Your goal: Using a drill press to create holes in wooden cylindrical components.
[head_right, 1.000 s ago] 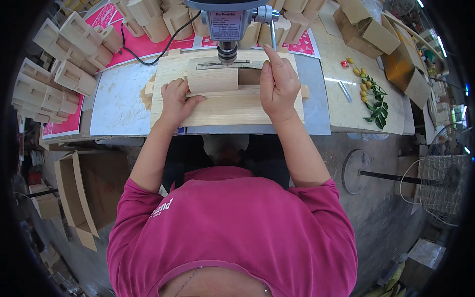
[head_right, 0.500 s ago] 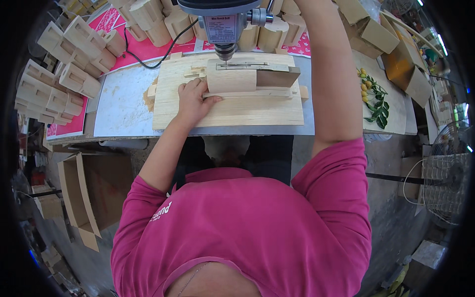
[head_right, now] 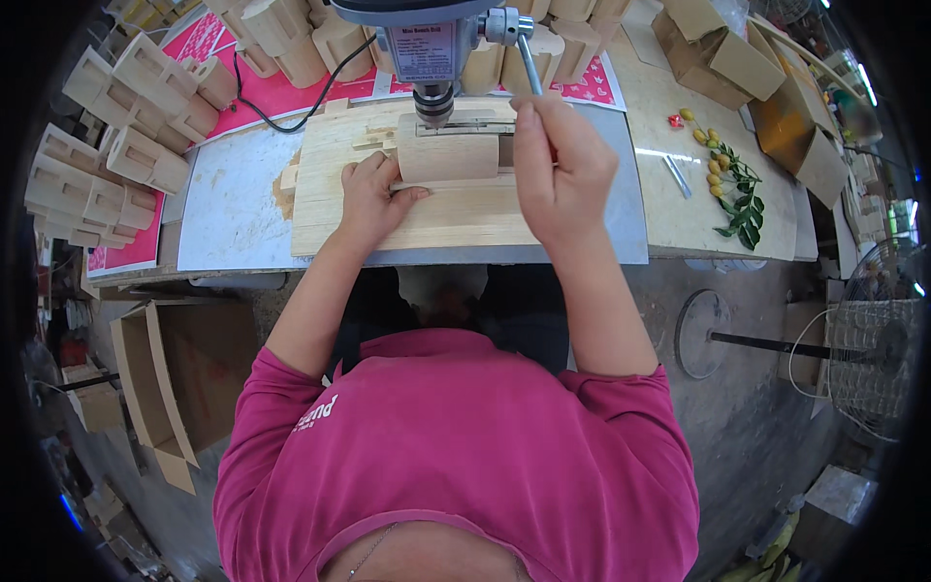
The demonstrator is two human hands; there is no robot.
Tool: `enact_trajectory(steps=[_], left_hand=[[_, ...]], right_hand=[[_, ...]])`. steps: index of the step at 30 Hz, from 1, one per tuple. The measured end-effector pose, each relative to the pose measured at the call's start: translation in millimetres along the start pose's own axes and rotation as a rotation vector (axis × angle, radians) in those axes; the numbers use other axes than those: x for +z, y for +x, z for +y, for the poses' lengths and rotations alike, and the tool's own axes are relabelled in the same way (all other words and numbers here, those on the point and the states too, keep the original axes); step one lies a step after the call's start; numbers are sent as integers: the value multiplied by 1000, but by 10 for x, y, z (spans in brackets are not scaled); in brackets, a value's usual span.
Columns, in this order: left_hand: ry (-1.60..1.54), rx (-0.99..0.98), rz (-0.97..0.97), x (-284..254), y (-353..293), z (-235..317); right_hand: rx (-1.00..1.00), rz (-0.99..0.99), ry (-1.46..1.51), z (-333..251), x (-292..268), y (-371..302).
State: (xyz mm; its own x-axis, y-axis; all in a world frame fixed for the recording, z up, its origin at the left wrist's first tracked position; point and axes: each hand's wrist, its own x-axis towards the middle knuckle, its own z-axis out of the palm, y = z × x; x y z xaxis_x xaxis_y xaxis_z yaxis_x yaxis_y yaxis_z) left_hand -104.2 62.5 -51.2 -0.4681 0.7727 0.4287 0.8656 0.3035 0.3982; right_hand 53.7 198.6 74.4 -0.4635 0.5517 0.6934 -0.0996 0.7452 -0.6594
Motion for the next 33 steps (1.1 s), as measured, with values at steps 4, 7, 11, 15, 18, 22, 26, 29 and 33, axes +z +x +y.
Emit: enact_trajectory(steps=[4, 7, 11, 15, 18, 22, 26, 29, 33], left_hand=[[-40, -1, 56, -2, 16, 6], [-17, -10, 15, 22, -18, -20], [-6, -2, 22, 38, -33, -37], [2, -23, 8, -9, -33, -7], [-21, -24, 2, 9, 22, 35], [-71, -64, 11, -6, -12, -25], [-154, -112, 13, -43, -14, -18], [-228, -148, -10, -83, 39, 3], [-453, -219, -57, -70, 59, -58]], right_hand=[[-187, 64, 29, 524, 276, -163], [-388, 162, 116, 685, 380, -167], [-372, 104, 71, 546, 233, -134], [-359, 168, -45, 21, -2, 462], [-215, 48, -343, 63, -184, 1282], [-145, 40, -187, 191, 187, 1666], [121, -178, 152, 356, 5, 1273], [221, -388, 106, 855, -182, 665], [503, -646, 47, 1080, -338, 90]])
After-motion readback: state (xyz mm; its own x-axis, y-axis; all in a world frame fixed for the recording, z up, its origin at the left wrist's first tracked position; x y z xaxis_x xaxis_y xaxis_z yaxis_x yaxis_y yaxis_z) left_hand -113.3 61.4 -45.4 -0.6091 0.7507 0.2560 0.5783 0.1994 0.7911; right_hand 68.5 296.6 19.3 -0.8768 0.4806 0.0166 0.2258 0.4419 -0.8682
